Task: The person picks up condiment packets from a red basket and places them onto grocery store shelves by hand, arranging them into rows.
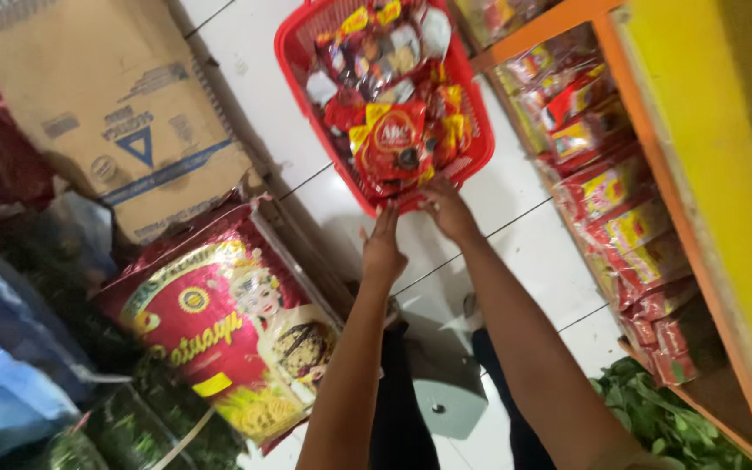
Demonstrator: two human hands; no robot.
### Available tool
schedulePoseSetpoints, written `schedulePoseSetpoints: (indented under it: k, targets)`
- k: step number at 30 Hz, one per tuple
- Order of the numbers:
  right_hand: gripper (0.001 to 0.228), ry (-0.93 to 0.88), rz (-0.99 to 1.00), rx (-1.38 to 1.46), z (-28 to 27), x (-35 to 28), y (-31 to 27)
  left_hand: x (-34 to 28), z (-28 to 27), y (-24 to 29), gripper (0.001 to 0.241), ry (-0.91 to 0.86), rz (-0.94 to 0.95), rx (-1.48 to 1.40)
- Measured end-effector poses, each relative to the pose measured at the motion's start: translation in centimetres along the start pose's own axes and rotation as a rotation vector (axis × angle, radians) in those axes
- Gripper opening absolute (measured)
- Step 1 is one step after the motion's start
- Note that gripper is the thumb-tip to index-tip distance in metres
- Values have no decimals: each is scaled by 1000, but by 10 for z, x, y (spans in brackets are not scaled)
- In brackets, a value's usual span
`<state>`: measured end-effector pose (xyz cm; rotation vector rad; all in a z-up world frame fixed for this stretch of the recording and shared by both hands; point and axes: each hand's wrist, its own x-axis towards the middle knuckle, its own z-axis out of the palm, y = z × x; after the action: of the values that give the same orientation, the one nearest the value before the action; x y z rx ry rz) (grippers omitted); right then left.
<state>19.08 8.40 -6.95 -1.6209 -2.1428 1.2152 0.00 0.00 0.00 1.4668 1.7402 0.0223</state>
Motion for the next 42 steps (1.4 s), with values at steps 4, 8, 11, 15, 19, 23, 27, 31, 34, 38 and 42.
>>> schedulePoseSetpoints:
  k: [4, 8, 11, 15, 19, 23, 27, 31, 34, 38, 42]
  targets:
    - [38, 41, -139, -75, -23, -34, -20, -26, 2, 22, 107, -15, -43, -109]
    - [39, 19, -114, -58, -25, -81, -3, -54, 39, 35, 107, -58, -21, -59]
    - [38, 48, 1, -116, -27, -115, 8, -78, 69, 42, 105, -43, 66, -117]
    - [32, 19, 118, -120, -38, -155, 14, -105, 109, 44, 102, -122, 100, -40]
    - [25, 8, 265, -187, -46, -201, 4, -135, 159, 53, 100, -174, 85, -102]
    - [26, -17, 452, -296, -57, -225, 17, -157, 202, 73, 98, -132, 108, -201]
    - [38, 135, 301, -474, -63, -237, 59, -144, 225, 91, 50, -215, 114, -69]
    - [48, 143, 431, -452, -72, -216, 115, -76, 213, 120, 26, -233, 199, 227]
    - [35, 371, 383, -414, -51, -207, 130, -13, 191, 159, 45, -96, 329, 444]
    - [21, 666, 295, -491, -27, -205, 123, 38, 159, 216, 42, 267, 512, 379]
    - [29, 825, 195, -342, -31, -205, 121, 49, 137, 230, 63, 598, 662, 569]
